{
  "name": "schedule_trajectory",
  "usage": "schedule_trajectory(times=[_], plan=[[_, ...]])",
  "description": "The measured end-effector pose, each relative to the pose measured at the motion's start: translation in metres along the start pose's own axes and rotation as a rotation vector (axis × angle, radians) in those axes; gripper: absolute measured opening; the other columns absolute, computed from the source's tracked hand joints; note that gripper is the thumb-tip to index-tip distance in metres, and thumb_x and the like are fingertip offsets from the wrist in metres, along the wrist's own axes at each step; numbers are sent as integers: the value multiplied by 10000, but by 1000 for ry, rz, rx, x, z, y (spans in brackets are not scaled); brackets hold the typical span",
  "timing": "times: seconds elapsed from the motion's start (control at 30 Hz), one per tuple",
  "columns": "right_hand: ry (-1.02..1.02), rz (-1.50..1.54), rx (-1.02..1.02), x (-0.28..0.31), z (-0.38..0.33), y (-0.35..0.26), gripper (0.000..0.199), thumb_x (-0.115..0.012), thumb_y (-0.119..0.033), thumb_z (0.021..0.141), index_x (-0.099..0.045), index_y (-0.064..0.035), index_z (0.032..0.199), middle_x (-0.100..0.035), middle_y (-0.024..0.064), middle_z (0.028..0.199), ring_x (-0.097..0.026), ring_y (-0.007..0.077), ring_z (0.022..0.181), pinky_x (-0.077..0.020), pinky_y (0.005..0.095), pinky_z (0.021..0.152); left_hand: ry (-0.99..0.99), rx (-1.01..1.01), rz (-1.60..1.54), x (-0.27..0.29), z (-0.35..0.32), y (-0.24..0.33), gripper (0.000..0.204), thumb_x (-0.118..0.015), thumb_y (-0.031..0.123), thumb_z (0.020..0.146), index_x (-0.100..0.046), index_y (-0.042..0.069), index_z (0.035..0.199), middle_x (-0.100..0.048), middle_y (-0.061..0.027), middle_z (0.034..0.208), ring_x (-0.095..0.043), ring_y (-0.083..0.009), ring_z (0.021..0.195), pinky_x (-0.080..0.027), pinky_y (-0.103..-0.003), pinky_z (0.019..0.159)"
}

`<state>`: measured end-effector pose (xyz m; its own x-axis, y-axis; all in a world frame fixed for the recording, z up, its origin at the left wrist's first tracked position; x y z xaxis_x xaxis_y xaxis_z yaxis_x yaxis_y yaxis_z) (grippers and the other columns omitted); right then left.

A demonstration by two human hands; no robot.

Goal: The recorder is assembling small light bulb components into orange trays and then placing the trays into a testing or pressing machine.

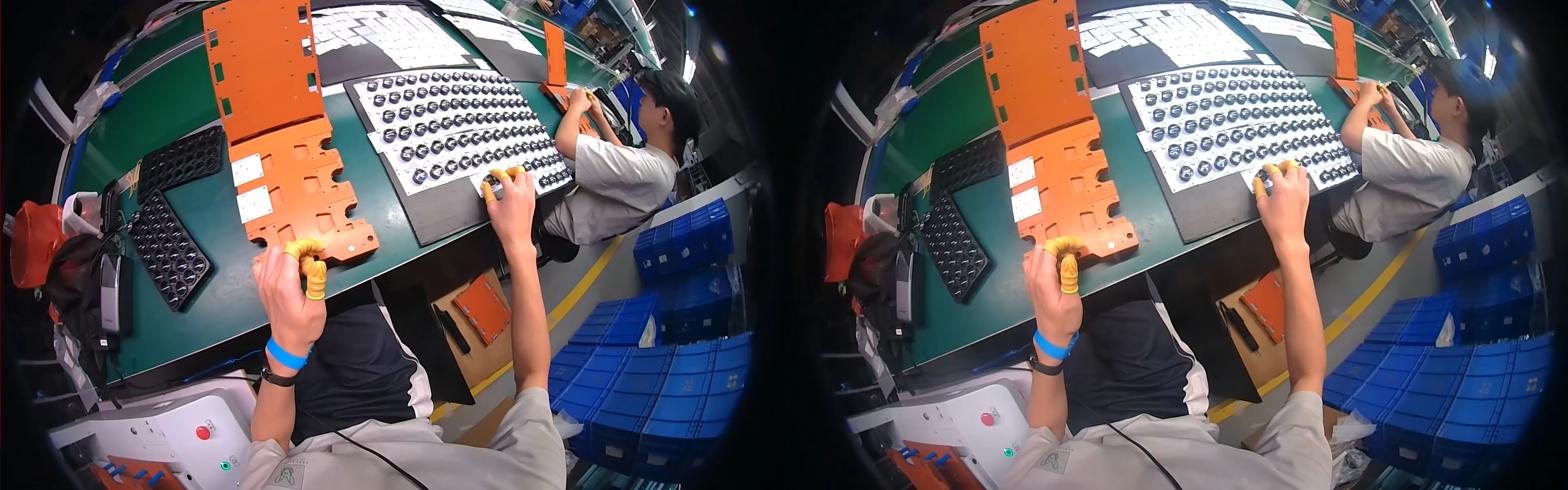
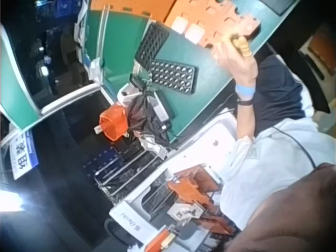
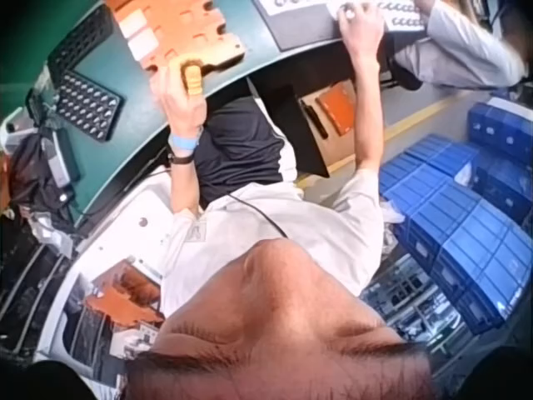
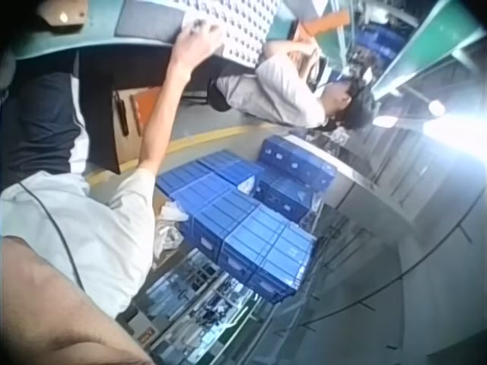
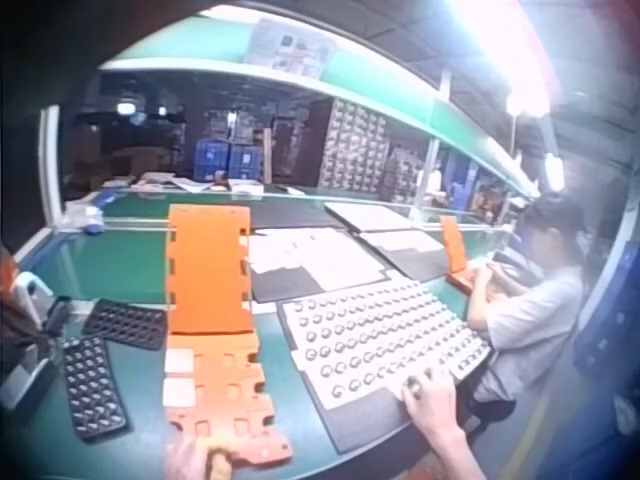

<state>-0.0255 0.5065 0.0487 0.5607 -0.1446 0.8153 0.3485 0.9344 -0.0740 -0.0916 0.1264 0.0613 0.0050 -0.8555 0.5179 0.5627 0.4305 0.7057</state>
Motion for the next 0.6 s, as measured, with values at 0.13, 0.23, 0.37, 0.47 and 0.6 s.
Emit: schedule_trajectory(times=[0.13, 0.23, 0.37, 0.47, 0.6], plan=[[-3, 0, -19, 0, 0, 1, 333, -807, -138, 802, -732, -27, 1107, -631, 162, 1089, -566, 328, 1074, -468, 427, 928, -4, -8, -18, 3, 1, 1, 224, -601, 269, 984, -664, 54, 996, -638, -71, 865, -559, -287, 825, -372, -394, 847], [1, 3, -22, -3, 0, 2, 347, -809, -137, 801, -726, -26, 1119, -629, 161, 1096, -568, 329, 1069, -468, 428, 929, -56, 27, -59, 5, 1, -1, 229, -583, 259, 1002, -675, 52, 1028, -642, -64, 867, -557, -256, 808, -367, -382, 862], [42, 28, -6, -4, 3, -5, 396, -808, -137, 807, -704, -22, 1172, -625, 165, 1113, -568, 347, 1089, -470, 441, 946, -35, 149, -158, 12, 2, -8, 159, -667, 169, 964, -679, 32, 1042, -609, -71, 846, -516, -225, 743, -419, -352, 755], [66, 43, -31, -6, -1, 0, 405, -798, -121, 810, -698, -5, 1185, -617, 180, 1105, -571, 361, 1086, -471, 452, 958, 87, 229, -122, 23, 15, -11, 162, -728, 62, 897, -670, 3, 1037, -547, -93, 825, -479, -228, 704, -434, -343, 641], [112, 20, -22, -3, -7, 4, 399, -796, -137, 821, -699, -8, 1185, -631, 181, 1100, -575, 358, 1069, -469, 457, 948, 143, 182, 94, 41, 40, -18, 194, -701, 73, 895, -663, -26, 1058, -567, -127, 878, -475, -276, 746, -436, -391, 694]])
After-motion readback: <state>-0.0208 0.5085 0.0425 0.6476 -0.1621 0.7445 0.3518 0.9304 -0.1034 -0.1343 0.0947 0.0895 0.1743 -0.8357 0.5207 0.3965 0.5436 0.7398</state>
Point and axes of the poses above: each hand's wrist, its own z-axis towards the middle knuckle, its own x-axis out of the back of the hand, y = z × x, the point moved 5 cm from there along z, towards the middle knuckle
